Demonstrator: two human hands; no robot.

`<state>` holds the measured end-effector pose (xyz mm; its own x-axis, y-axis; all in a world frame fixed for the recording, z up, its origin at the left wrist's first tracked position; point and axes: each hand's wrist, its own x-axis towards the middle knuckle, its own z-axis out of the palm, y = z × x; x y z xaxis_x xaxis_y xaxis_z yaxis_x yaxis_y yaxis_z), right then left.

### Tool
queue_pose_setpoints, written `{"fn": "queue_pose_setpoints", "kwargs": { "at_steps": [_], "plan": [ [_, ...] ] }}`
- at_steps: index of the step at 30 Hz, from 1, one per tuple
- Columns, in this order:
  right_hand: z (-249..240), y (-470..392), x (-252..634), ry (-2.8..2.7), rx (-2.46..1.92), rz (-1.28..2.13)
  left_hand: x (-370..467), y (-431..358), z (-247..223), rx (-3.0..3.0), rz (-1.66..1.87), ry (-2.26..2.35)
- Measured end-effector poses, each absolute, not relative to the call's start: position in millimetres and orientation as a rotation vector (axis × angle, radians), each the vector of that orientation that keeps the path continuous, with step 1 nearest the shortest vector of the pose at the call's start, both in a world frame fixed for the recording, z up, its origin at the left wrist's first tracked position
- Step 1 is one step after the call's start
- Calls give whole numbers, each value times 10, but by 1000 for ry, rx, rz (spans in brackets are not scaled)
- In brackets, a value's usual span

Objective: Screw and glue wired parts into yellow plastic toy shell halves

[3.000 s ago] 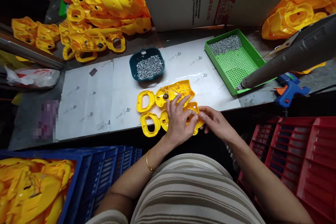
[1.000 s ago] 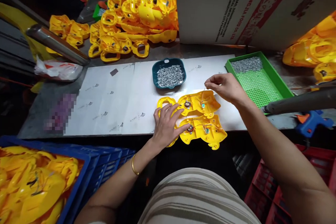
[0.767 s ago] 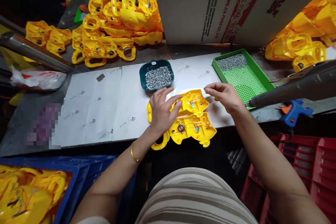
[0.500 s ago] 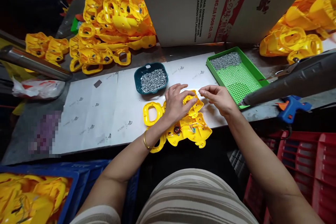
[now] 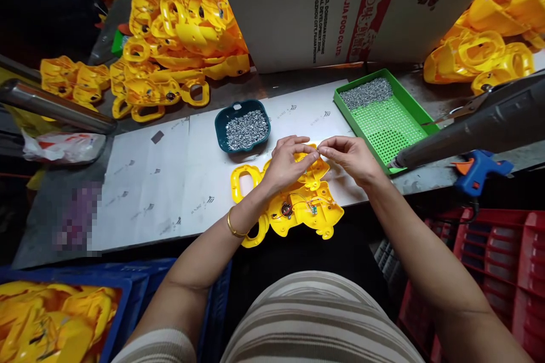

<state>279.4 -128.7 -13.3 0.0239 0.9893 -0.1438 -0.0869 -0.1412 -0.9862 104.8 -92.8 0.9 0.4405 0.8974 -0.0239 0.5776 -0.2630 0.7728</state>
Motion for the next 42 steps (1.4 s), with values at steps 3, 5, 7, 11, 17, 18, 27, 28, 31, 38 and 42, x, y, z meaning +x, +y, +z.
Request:
{"fn": "queue_pose_setpoints", "kwargs": {
  "at_steps": [3, 5, 7, 11, 17, 18, 27, 28, 31, 38, 42],
  "plan": [
    [-95, -1295, 2793, -1126, -1267, 1305, 1033, -924, 7, 1923, 544, 1197],
    [-83, -1296, 2798, -1163, -1258, 1294, 1011, -917, 14, 1893, 525, 1178],
    [-85, -1296, 2801, -1180, -1249, 1281, 990, -905, 26, 1850, 503, 1155],
    [-122, -1297, 2800, -1215, -1243, 1278, 961, -875, 41, 1761, 464, 1093],
    [-223, -1358, 2867, -1290, -1370, 1089, 988, -863, 14, 1905, 443, 1254],
    [-243, -1378, 2884, -1283, -1414, 1108, 999, -868, 8, 1928, 444, 1278],
    [-311, -1479, 2867, -1312, -1489, 1405, 1031, -900, -46, 1980, 379, 1301],
    [-314, -1478, 2857, -1311, -1496, 1406, 1028, -901, -58, 1978, 385, 1293],
    [-330, -1479, 2831, -1305, -1494, 1446, 1028, -901, -92, 1978, 399, 1285],
    [-355, -1454, 2793, -1163, -1363, 1615, 1040, -881, -67, 1993, 376, 1278],
    [-298, -1355, 2769, -1043, -1333, 1712, 1021, -838, -41, 1979, 400, 1252]
  ]
}}
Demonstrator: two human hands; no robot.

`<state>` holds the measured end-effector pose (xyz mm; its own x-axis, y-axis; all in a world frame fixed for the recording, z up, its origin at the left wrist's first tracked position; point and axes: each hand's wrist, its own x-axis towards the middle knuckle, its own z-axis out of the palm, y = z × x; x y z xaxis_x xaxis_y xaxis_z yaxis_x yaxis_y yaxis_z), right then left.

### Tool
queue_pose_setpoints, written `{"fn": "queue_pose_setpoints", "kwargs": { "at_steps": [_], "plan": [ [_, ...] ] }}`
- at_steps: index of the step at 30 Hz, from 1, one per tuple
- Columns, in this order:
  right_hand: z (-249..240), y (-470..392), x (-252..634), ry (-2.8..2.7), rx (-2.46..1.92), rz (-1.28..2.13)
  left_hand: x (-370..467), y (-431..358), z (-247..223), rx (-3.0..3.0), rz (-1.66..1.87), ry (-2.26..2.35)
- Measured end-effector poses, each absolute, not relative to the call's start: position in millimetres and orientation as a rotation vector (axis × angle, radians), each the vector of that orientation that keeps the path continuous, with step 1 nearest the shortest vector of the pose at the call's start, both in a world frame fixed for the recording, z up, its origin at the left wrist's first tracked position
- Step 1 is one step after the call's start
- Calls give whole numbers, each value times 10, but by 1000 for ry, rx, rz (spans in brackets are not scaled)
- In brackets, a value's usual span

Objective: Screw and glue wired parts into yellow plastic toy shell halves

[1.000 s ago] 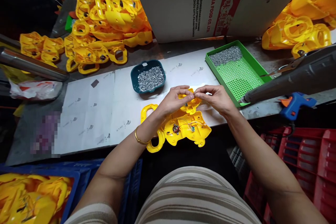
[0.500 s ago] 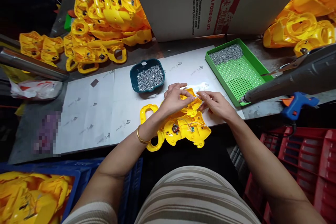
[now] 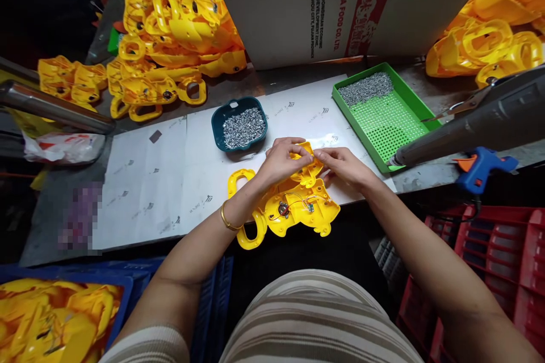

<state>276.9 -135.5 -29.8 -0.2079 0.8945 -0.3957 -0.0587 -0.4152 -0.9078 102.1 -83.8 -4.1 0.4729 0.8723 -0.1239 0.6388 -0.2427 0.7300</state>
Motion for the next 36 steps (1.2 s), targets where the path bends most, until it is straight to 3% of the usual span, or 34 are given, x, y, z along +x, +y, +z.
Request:
{"fn": "queue_pose_setpoints", "kwargs": {
  "at_steps": [10, 18, 23, 36],
  "plan": [
    [-51, -1118, 2699, -1033, -1304, 1724, 965, -690, 79, 1982, 546, 1187],
    [273, -1275, 2728, -1286, -1129, 1441, 898, -794, 562, 2088, 648, 957],
    [533, -1516, 2722, -1388, -1068, 1494, 762, -1057, 774, 2219, 708, 990],
    [306, -2014, 2578, -1268, -1127, 1807, 584, -1358, 425, 2403, 681, 635]
  ]
}}
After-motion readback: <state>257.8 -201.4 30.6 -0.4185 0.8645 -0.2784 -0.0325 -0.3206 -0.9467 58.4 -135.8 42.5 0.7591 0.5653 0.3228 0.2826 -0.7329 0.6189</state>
